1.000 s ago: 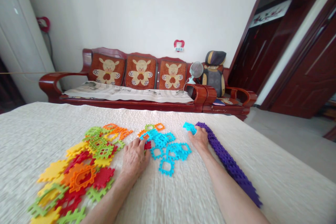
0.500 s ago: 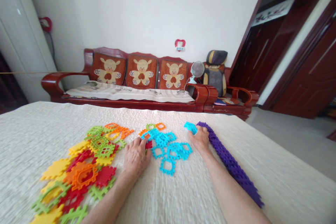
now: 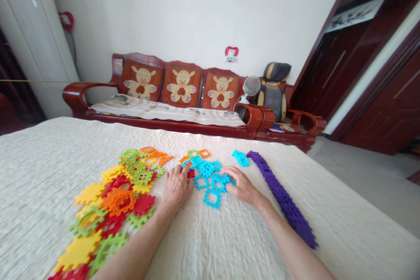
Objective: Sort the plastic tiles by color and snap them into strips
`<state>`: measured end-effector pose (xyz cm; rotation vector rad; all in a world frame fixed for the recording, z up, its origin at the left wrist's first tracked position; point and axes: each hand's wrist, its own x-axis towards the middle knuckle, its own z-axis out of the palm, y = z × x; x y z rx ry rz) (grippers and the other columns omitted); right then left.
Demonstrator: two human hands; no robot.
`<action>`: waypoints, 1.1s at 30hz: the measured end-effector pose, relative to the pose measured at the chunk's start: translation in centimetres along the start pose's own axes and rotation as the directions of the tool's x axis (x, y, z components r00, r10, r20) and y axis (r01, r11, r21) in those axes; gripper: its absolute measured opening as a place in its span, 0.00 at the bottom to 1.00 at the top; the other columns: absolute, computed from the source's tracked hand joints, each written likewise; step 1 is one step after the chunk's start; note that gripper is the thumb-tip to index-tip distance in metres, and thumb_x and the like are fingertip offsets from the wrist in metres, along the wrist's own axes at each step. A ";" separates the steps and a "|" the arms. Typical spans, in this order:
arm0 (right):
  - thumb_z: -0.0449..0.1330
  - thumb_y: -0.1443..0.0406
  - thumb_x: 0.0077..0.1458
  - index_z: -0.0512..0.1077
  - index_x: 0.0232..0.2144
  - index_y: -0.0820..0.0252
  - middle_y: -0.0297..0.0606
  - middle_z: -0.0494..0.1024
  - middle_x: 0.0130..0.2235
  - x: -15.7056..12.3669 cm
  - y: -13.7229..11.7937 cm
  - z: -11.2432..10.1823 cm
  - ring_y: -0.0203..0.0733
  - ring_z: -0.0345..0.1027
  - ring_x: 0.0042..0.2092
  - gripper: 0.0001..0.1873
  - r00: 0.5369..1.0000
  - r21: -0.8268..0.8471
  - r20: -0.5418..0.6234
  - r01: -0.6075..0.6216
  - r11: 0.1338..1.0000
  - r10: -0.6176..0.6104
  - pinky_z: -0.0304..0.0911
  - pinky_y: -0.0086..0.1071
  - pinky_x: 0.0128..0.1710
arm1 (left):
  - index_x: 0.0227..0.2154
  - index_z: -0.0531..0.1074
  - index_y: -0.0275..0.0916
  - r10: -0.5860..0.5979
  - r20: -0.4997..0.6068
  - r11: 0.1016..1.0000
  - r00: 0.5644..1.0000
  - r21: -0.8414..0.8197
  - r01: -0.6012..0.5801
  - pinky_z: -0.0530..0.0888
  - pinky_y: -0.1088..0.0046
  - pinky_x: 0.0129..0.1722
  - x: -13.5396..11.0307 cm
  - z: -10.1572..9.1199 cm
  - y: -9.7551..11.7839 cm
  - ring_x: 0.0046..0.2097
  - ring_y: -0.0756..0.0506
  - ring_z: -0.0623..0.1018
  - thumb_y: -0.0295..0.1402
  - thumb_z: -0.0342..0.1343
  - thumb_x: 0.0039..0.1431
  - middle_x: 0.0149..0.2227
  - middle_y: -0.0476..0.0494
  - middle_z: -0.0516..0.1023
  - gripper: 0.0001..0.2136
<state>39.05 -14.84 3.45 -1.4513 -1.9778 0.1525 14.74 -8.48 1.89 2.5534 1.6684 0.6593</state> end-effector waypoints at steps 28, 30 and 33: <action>0.53 0.55 0.54 0.67 0.53 0.64 0.54 0.69 0.45 -1.3 4.8 -1.1 0.57 0.64 0.48 0.28 0.751 -0.379 -0.440 -0.653 0.656 0.493 0.60 0.45 0.48 | 0.55 0.65 0.43 0.031 -0.019 0.999 0.999 0.010 -0.031 0.63 0.62 0.48 0.0 0.3 -0.1 0.50 0.39 0.71 0.36 0.48 0.60 0.49 0.38 0.71 0.20; 0.54 0.51 0.53 0.68 0.51 0.63 0.55 0.69 0.44 -1.5 4.1 -1.1 0.58 0.65 0.46 0.29 0.730 -0.414 -0.426 -0.682 0.602 0.534 0.61 0.46 0.45 | 0.54 0.66 0.42 0.031 -0.019 0.999 0.999 0.013 -0.031 0.63 0.61 0.48 0.0 0.2 -0.1 0.50 0.38 0.71 0.36 0.48 0.60 0.49 0.38 0.71 0.19; 0.54 0.50 0.52 0.71 0.46 0.62 0.56 0.69 0.43 -1.7 3.7 -1.1 0.59 0.65 0.45 0.26 0.715 -0.468 -0.402 -0.697 0.543 0.572 0.61 0.46 0.42 | 0.55 0.66 0.42 0.035 -0.017 0.999 0.999 0.013 -0.035 0.63 0.61 0.48 -0.1 0.1 -0.1 0.50 0.38 0.71 0.36 0.48 0.60 0.49 0.38 0.71 0.20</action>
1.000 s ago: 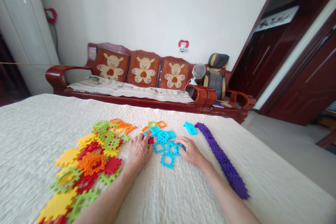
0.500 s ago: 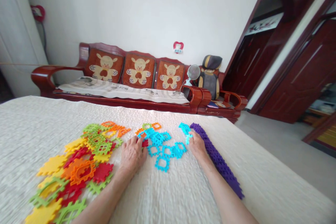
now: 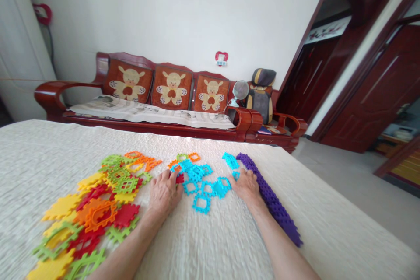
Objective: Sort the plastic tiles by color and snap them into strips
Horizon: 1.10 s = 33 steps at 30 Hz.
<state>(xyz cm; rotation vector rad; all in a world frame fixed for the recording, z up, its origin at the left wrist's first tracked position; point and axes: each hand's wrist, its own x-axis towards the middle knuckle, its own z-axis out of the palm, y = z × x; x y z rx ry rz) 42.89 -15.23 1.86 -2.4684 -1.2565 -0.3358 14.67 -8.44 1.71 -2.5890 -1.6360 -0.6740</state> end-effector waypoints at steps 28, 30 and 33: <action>0.56 0.57 0.52 0.61 0.57 0.66 0.52 0.67 0.50 3.4 -1.0 2.2 0.54 0.62 0.50 0.32 0.997 0.131 -0.070 0.031 0.991 -0.022 0.57 0.40 0.50 | 0.54 0.66 0.43 -0.017 0.019 1.000 1.000 0.006 0.017 0.63 0.62 0.47 0.2 0.4 -0.1 0.49 0.39 0.71 0.36 0.48 0.60 0.47 0.40 0.71 0.19; 0.55 0.55 0.52 0.60 0.57 0.66 0.54 0.67 0.49 3.6 -1.3 2.0 0.56 0.62 0.50 0.34 1.000 0.114 -0.030 -0.007 0.994 0.010 0.57 0.41 0.49 | 0.54 0.66 0.43 -0.011 0.014 1.000 1.000 0.002 0.011 0.62 0.63 0.47 0.2 0.4 -0.2 0.49 0.40 0.71 0.36 0.48 0.59 0.47 0.40 0.71 0.19; 0.54 0.53 0.52 0.60 0.57 0.66 0.54 0.68 0.49 4.0 -1.9 1.8 0.57 0.62 0.51 0.34 0.999 0.079 0.009 -0.053 0.995 0.053 0.57 0.42 0.48 | 0.54 0.66 0.44 -0.011 0.018 1.000 1.000 0.004 0.011 0.62 0.63 0.47 0.2 0.5 -0.2 0.49 0.40 0.71 0.36 0.48 0.60 0.48 0.40 0.71 0.19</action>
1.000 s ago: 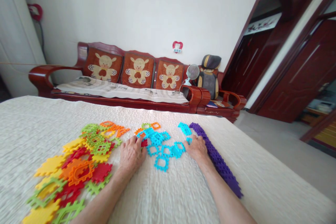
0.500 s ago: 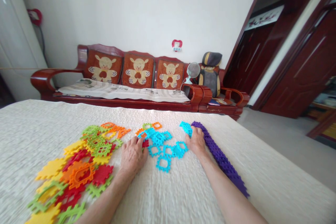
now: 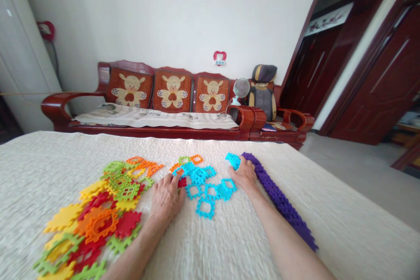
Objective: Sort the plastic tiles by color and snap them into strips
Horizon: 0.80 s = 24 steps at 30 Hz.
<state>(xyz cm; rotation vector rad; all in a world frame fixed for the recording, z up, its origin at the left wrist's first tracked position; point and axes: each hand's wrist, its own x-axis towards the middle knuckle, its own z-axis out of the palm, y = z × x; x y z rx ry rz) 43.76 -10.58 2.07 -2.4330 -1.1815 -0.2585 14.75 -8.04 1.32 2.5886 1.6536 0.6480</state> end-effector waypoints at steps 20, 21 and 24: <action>0.52 0.53 0.54 0.64 0.53 0.66 0.52 0.67 0.49 0.4 -0.7 0.3 0.56 0.61 0.51 0.29 0.997 -0.048 -0.020 -0.074 0.996 0.073 0.60 0.42 0.45 | 0.57 0.64 0.45 -0.010 0.001 1.000 1.000 0.026 0.010 0.63 0.63 0.48 -0.1 -0.4 0.2 0.49 0.40 0.71 0.37 0.48 0.60 0.48 0.41 0.72 0.21; 0.52 0.53 0.53 0.63 0.54 0.66 0.52 0.67 0.49 0.4 -0.6 0.3 0.57 0.61 0.51 0.30 0.997 -0.033 -0.031 -0.070 0.997 0.069 0.60 0.43 0.45 | 0.56 0.64 0.45 -0.008 0.002 1.000 1.000 0.026 0.008 0.63 0.63 0.48 -0.1 -0.4 0.2 0.49 0.40 0.71 0.37 0.48 0.60 0.48 0.41 0.71 0.21; 0.53 0.53 0.52 0.62 0.55 0.65 0.52 0.65 0.50 0.0 -0.1 0.3 0.56 0.60 0.51 0.32 0.995 0.035 -0.097 -0.028 0.999 0.031 0.58 0.43 0.48 | 0.55 0.66 0.44 -0.001 0.006 1.000 1.000 0.020 0.001 0.63 0.63 0.48 -0.2 -0.4 0.2 0.50 0.39 0.71 0.37 0.48 0.60 0.49 0.40 0.71 0.19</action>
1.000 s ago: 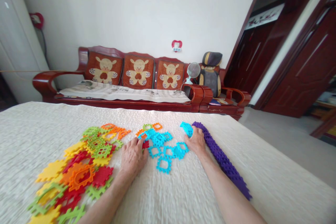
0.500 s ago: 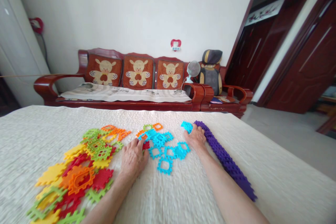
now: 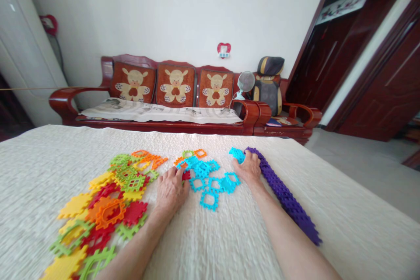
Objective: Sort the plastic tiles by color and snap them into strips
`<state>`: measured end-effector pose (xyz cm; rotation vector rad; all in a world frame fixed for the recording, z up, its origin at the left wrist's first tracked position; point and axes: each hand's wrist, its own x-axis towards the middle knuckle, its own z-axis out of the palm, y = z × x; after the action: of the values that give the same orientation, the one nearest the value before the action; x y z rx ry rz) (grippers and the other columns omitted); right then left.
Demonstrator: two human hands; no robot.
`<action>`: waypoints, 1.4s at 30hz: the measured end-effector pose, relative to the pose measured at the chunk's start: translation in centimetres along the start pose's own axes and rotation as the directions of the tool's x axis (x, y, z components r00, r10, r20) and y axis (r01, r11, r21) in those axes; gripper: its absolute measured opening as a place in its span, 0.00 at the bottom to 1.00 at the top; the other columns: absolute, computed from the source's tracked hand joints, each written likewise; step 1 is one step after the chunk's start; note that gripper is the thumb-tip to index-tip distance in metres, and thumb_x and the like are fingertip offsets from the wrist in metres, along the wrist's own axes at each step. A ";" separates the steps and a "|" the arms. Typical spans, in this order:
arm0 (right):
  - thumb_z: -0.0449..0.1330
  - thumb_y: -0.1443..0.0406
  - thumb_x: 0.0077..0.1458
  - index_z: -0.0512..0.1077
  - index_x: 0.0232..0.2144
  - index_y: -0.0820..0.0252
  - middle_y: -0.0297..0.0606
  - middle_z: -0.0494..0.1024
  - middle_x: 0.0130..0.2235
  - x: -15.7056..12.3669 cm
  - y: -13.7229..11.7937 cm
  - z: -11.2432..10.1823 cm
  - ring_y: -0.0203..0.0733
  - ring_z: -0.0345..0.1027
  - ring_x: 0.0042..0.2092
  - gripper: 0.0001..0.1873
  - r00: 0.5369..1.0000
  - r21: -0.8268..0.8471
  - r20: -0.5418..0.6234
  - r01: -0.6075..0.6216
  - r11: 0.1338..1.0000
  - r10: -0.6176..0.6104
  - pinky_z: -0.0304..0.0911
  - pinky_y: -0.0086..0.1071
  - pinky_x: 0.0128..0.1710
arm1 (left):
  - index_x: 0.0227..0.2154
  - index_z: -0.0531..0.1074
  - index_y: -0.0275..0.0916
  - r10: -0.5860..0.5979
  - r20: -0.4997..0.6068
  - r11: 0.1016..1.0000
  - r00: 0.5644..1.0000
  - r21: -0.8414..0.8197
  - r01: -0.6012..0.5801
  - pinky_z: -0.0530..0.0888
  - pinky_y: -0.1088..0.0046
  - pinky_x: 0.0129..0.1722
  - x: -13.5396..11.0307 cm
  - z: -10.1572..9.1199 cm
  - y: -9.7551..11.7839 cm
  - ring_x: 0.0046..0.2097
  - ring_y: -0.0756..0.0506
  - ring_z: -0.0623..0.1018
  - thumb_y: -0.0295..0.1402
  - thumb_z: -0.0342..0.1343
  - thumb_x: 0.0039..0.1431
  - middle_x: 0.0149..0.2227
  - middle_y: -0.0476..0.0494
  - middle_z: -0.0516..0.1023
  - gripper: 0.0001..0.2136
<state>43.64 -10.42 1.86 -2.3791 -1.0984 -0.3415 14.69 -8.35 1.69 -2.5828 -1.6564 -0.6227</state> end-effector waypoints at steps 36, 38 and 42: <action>0.52 0.70 0.43 0.65 0.54 0.65 0.46 0.68 0.55 -6.4 3.3 -3.4 0.45 0.59 0.58 0.32 0.952 0.276 0.039 0.283 0.919 -0.305 0.54 0.37 0.59 | 0.57 0.64 0.44 -0.011 0.024 1.000 1.000 -0.021 0.011 0.63 0.61 0.50 0.0 -0.5 0.1 0.51 0.39 0.71 0.36 0.48 0.60 0.50 0.38 0.71 0.21; 0.55 0.65 0.45 0.64 0.55 0.65 0.47 0.70 0.52 -6.6 3.2 -3.5 0.47 0.61 0.55 0.31 0.959 0.243 0.034 0.266 0.933 -0.283 0.56 0.37 0.57 | 0.57 0.64 0.44 -0.008 0.017 1.000 1.000 -0.018 0.008 0.64 0.61 0.49 0.0 -0.5 0.0 0.51 0.39 0.71 0.37 0.48 0.60 0.50 0.38 0.71 0.21; 0.56 0.57 0.50 0.67 0.53 0.62 0.47 0.73 0.44 -6.9 2.9 -3.9 0.51 0.65 0.49 0.28 0.981 0.075 0.068 0.175 0.982 -0.180 0.59 0.40 0.50 | 0.56 0.65 0.44 -0.006 0.013 1.000 1.000 -0.023 0.006 0.64 0.60 0.49 0.0 -0.3 0.0 0.50 0.39 0.71 0.37 0.48 0.60 0.50 0.38 0.71 0.20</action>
<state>41.35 -18.51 1.28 -2.2550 -1.3404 -0.2729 14.60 -8.38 1.98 -2.6043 -1.6717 -0.6309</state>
